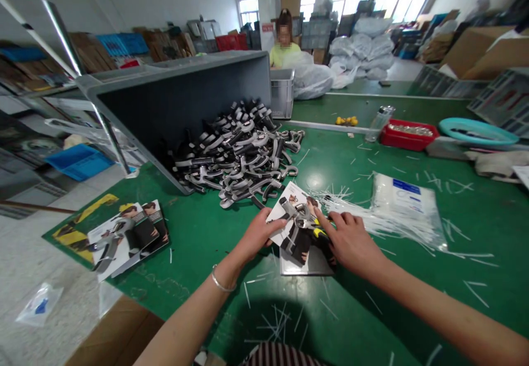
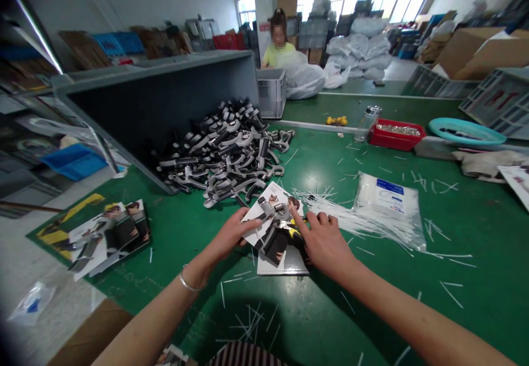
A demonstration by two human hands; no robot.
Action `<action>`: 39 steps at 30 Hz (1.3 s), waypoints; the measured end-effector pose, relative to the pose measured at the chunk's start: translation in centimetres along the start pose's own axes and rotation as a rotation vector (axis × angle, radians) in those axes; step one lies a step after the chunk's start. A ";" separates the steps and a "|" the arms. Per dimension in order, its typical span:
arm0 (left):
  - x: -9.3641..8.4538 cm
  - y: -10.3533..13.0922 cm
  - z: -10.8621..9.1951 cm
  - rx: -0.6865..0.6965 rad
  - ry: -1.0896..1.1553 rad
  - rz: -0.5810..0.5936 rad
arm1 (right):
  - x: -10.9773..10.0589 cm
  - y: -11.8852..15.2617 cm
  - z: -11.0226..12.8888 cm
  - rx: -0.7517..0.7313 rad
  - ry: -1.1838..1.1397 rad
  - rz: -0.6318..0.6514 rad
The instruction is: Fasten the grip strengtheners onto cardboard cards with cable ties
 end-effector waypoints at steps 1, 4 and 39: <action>0.0 0.0 0.1 -0.002 -0.007 0.000 | 0.1 0.1 0.1 0.015 0.007 -0.006; -0.1 0.0 0.2 -0.006 -0.030 0.001 | 0.4 0.1 0.5 0.036 0.007 -0.014; 1.5 -0.6 3.4 -0.022 0.200 0.141 | 0.2 -2.6 3.5 -0.280 -0.061 -0.065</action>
Point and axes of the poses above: each hand's wrist, its own y-axis away from the middle knuckle, its own x-axis out of the palm, z = x × y, the point moved 8 cm from there along -y, towards the middle knuckle, and after that the axes turned 9 degrees about -y, right-handed, at the moved point
